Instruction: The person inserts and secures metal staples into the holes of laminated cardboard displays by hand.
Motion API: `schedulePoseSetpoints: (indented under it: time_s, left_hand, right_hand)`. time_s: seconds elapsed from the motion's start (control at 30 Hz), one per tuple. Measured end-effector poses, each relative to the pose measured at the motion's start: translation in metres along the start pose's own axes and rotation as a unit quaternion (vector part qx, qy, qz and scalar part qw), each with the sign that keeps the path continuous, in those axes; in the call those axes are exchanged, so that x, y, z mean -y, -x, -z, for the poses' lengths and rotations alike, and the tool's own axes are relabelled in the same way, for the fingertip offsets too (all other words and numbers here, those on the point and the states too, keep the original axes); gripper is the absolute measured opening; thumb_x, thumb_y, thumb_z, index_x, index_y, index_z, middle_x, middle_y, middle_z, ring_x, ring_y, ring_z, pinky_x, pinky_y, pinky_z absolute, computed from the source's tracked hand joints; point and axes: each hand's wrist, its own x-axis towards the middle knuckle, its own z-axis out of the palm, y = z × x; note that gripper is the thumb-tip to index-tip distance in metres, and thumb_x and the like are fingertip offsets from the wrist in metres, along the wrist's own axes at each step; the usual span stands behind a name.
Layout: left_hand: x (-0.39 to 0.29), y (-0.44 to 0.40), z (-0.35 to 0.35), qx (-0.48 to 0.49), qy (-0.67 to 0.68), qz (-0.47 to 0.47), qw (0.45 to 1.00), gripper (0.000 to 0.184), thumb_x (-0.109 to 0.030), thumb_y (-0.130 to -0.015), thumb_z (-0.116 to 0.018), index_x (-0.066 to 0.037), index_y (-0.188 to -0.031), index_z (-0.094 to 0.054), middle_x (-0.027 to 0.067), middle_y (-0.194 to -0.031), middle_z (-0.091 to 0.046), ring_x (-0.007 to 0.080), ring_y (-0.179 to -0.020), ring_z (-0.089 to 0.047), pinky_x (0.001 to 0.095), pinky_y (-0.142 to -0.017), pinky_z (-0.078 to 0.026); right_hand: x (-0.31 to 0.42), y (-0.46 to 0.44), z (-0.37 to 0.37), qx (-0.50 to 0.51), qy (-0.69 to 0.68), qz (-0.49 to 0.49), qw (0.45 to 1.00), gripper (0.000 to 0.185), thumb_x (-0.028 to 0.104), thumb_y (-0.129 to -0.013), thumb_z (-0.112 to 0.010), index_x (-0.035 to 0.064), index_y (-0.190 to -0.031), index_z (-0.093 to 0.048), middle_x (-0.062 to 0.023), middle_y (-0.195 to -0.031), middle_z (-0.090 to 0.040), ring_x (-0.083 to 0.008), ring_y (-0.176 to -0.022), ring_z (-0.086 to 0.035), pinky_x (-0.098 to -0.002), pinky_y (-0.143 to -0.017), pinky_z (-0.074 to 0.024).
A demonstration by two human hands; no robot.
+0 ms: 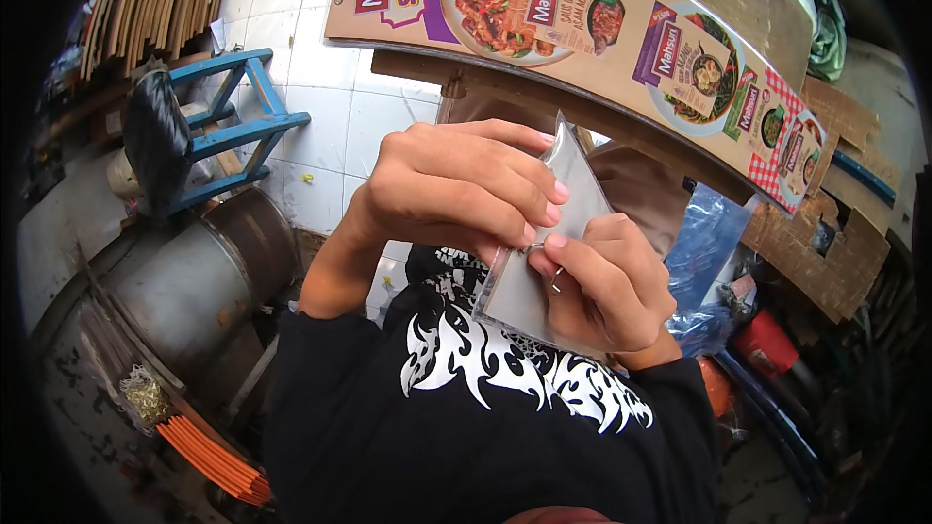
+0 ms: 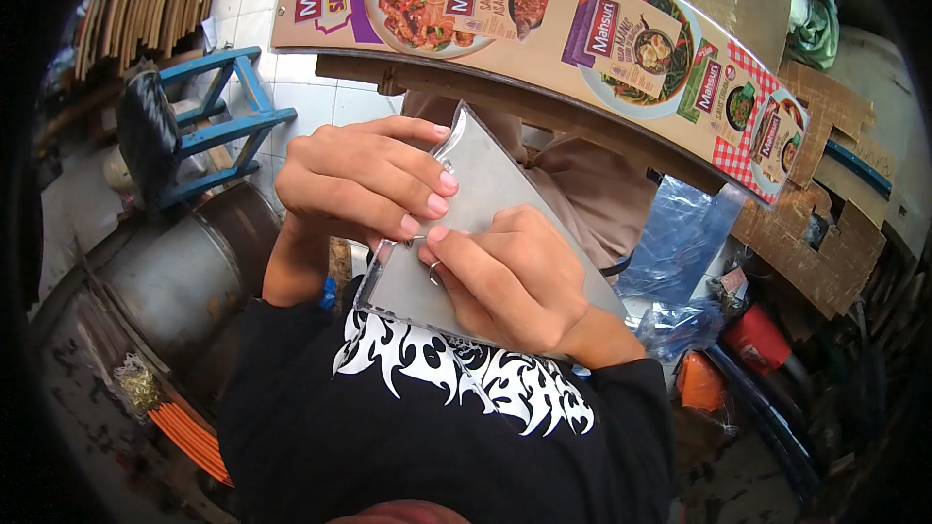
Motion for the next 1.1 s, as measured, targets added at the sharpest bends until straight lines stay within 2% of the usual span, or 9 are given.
schedulePoseSetpoints:
  time_s: [0.2, 0.4, 0.53, 0.6, 0.73, 0.87, 0.93, 1.0, 1.1]
  left_hand:
    - [0.005, 0.014, -0.014, -0.075, 0.064, 0.013, 0.995, 0.024, -0.025, -0.084, -0.072, -0.002, -0.094, -0.073, 0.0172, -0.096, -0.072, 0.0344, -0.101, -0.069, 0.0522, -0.103, -0.044]
    - [0.004, 0.018, -0.025, -0.104, 0.065, 0.014, 0.992, 0.011, -0.014, -0.088, -0.07, -0.004, -0.09, -0.067, 0.0167, -0.095, -0.071, 0.0354, -0.1, -0.069, 0.0585, -0.102, -0.044]
    - [0.005, 0.019, -0.03, -0.11, 0.067, 0.008, 0.992, 0.01, -0.012, -0.086, -0.071, -0.004, -0.091, -0.066, 0.0156, -0.095, -0.071, 0.035, -0.1, -0.069, 0.058, -0.103, -0.043]
    - [0.007, 0.019, -0.033, -0.14, 0.104, 0.004, 0.985, 0.022, -0.023, -0.088, -0.069, -0.002, -0.094, -0.072, 0.0186, -0.099, -0.072, 0.0358, -0.104, -0.067, 0.0528, -0.106, -0.042]
    - [0.009, 0.024, -0.04, -0.132, 0.096, -0.008, 0.987, 0.03, -0.027, -0.086, -0.071, -0.001, -0.1, -0.069, 0.0214, -0.106, -0.07, 0.0375, -0.109, -0.065, 0.0523, -0.105, -0.042]
    - [0.007, 0.024, -0.074, -0.34, 0.096, 0.045, 0.934, 0.048, -0.032, -0.076, -0.078, 0.0, -0.109, -0.063, 0.0198, -0.104, -0.066, 0.0327, -0.102, -0.066, 0.0419, -0.093, -0.052]
    - [0.0, 0.029, -0.077, -0.347, 0.112, 0.065, 0.929, 0.048, -0.031, -0.076, -0.079, 0.001, -0.109, -0.064, 0.0177, -0.102, -0.066, 0.0292, -0.096, -0.066, 0.0387, -0.088, -0.054]
    - [-0.007, 0.038, -0.083, -0.311, 0.136, 0.115, 0.934, 0.044, -0.027, -0.076, -0.079, 0.001, -0.109, -0.067, 0.0161, -0.102, -0.065, 0.0251, -0.093, -0.065, 0.0351, -0.082, -0.054]
    - [-0.011, 0.041, -0.093, -0.318, 0.221, 0.12, 0.914, 0.036, -0.021, -0.079, -0.078, 0.0, -0.108, -0.071, 0.0139, -0.101, -0.065, 0.0224, -0.09, -0.065, 0.0319, -0.076, -0.053]
  right_hand:
    - [0.001, -0.001, 0.006, 0.02, -0.005, 0.022, 1.0, 0.029, -0.005, -0.065, -0.079, -0.0062, -0.092, -0.069, -0.0091, -0.077, -0.061, -0.0189, -0.058, -0.057, -0.0293, -0.05, -0.0444]
    - [0.002, 0.002, 0.006, 0.014, -0.032, -0.003, 0.999, 0.028, -0.009, -0.065, -0.075, -0.0088, -0.092, -0.068, -0.01, -0.074, -0.061, -0.0198, -0.058, -0.059, -0.0304, -0.05, -0.0471]
    - [0.001, 0.004, 0.007, 0.006, -0.027, -0.001, 1.0, 0.029, -0.01, -0.065, -0.074, -0.0095, -0.093, -0.067, -0.01, -0.073, -0.061, -0.0196, -0.058, -0.059, -0.03, -0.05, -0.0476]
    - [0.001, 0.003, 0.008, 0.013, -0.016, -0.001, 1.0, 0.031, -0.011, -0.065, -0.074, -0.0101, -0.095, -0.067, -0.01, -0.074, -0.061, -0.0196, -0.058, -0.059, -0.03, -0.05, -0.0478]
    - [0.001, 0.003, 0.006, 0.005, -0.015, 0.001, 1.0, 0.032, -0.012, -0.064, -0.074, -0.01, -0.095, -0.067, -0.0101, -0.074, -0.062, -0.0194, -0.058, -0.059, -0.0299, -0.049, -0.0475]
    - [0.002, 0.001, 0.01, 0.006, 0.009, 0.011, 1.0, 0.033, -0.012, -0.063, -0.074, -0.0102, -0.095, -0.067, -0.0108, -0.075, -0.062, -0.0191, -0.058, -0.059, -0.0296, -0.048, -0.0471]
    - [0.005, 0.0, 0.013, 0.014, 0.027, 0.014, 0.999, 0.034, -0.012, -0.063, -0.074, -0.0103, -0.096, -0.067, -0.0112, -0.076, -0.062, -0.0191, -0.058, -0.059, -0.0297, -0.048, -0.0471]
    - [0.01, -0.001, 0.017, 0.031, 0.047, -0.014, 0.998, 0.031, -0.012, -0.074, -0.072, -0.0075, -0.103, -0.064, -0.0098, -0.076, -0.058, -0.0205, -0.056, -0.055, -0.0312, -0.049, -0.0451]
    - [0.013, 0.002, 0.015, 0.01, 0.069, -0.007, 0.998, 0.03, -0.013, -0.073, -0.072, -0.0082, -0.102, -0.064, -0.0094, -0.075, -0.057, -0.0198, -0.057, -0.054, -0.0306, -0.048, -0.0424]
